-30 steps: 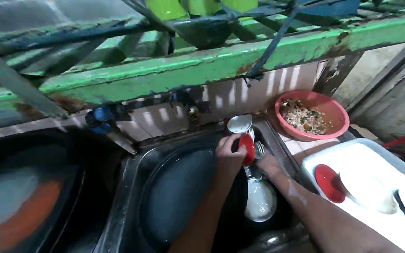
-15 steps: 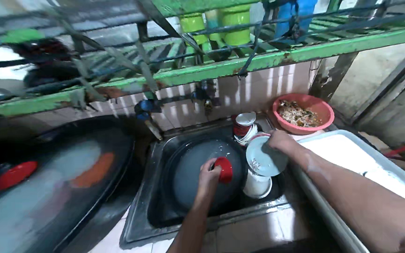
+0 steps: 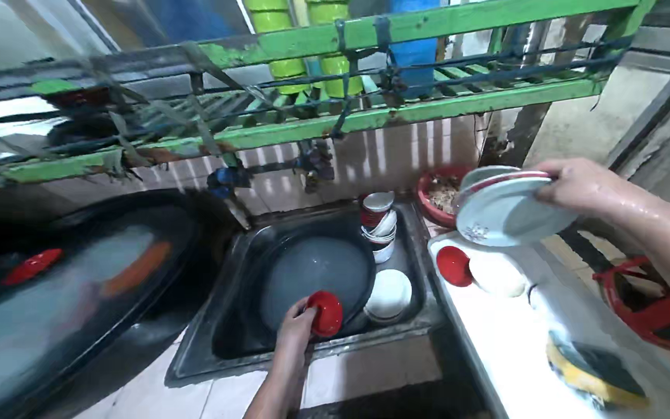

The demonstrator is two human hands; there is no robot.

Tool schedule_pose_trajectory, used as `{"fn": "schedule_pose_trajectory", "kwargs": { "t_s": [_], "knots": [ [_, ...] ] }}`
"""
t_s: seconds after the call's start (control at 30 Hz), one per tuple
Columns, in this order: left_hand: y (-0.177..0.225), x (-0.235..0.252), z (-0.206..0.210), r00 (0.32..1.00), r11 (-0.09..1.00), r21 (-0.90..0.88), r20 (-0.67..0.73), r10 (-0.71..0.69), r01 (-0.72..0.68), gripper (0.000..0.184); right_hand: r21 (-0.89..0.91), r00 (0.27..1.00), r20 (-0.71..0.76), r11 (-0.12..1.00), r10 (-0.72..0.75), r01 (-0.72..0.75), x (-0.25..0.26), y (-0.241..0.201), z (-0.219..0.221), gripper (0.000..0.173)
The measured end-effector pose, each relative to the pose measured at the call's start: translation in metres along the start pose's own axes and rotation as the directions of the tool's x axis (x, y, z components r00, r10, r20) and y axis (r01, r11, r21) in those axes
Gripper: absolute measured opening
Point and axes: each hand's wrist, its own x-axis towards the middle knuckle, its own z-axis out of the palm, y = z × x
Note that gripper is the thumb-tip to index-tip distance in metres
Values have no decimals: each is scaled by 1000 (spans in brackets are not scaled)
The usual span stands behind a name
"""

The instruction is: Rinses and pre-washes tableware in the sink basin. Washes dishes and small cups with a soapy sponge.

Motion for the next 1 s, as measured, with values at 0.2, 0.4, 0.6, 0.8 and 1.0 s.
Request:
{"fn": "schedule_pose_trajectory", "kwargs": {
  "t_s": [0.2,0.4,0.6,0.8,1.0],
  "knots": [
    [-7,-26,23,998,997,-63,-40,-43,40,32,-330,901,197,839,-386,432,-23,36,49,32],
    [-13,-40,27,998,997,-69,-62,-28,24,35,-393,800,552,772,-236,499,-30,-22,109,25],
    [-29,-44,11,995,984,-176,-96,-33,16,35,-231,654,632,705,-416,671,-12,-22,150,37],
    [-12,-39,25,996,955,-294,-56,-66,47,35,-39,703,80,703,-706,710,4,-33,198,46],
    [7,-17,26,996,996,-83,83,20,-13,35,322,918,-55,864,-392,388,-44,-16,144,32]
  ]
}}
